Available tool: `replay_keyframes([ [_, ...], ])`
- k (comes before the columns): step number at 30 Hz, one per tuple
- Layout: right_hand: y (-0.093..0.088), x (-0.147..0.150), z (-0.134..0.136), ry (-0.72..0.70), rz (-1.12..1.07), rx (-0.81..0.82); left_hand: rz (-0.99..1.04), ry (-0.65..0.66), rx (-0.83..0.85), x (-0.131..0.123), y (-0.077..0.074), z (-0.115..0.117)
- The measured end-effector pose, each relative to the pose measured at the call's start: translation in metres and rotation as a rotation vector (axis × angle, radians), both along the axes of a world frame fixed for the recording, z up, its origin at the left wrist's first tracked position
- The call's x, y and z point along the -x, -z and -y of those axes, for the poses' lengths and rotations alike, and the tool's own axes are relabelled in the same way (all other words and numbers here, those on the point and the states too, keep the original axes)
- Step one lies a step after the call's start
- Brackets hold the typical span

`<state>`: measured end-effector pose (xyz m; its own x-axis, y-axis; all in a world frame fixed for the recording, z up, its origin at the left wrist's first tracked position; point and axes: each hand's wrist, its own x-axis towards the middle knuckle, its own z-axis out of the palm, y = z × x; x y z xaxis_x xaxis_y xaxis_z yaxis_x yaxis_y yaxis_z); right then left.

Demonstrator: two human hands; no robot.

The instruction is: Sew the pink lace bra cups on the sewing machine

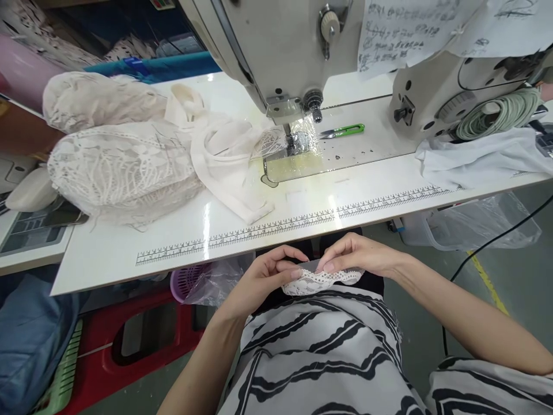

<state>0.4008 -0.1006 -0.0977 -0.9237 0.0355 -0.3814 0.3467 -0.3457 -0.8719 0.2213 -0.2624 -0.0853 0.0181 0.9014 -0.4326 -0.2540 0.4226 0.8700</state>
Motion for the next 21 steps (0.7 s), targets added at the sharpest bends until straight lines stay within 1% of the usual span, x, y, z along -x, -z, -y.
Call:
replay_keyframes([
  [9, 0.0009, 0.0000, 0.0001, 0.024, -0.011, 0.009, -0.007, 0.000, -0.008, -0.0003, -0.0019, 0.0004],
  [15, 0.0021, -0.0021, -0.0010, 0.010, -0.013, -0.004, -0.016, 0.008, -0.010, -0.0003, -0.0048, 0.0030],
  [18, 0.0016, -0.0050, -0.0022, 0.019, -0.023, -0.019, 0.005, 0.005, -0.015, -0.0014, -0.0041, 0.0051],
  [21, -0.0002, -0.0081, -0.0040, 0.043, -0.039, -0.045, 0.025, -0.024, -0.005, -0.0044, -0.0015, 0.0062],
])
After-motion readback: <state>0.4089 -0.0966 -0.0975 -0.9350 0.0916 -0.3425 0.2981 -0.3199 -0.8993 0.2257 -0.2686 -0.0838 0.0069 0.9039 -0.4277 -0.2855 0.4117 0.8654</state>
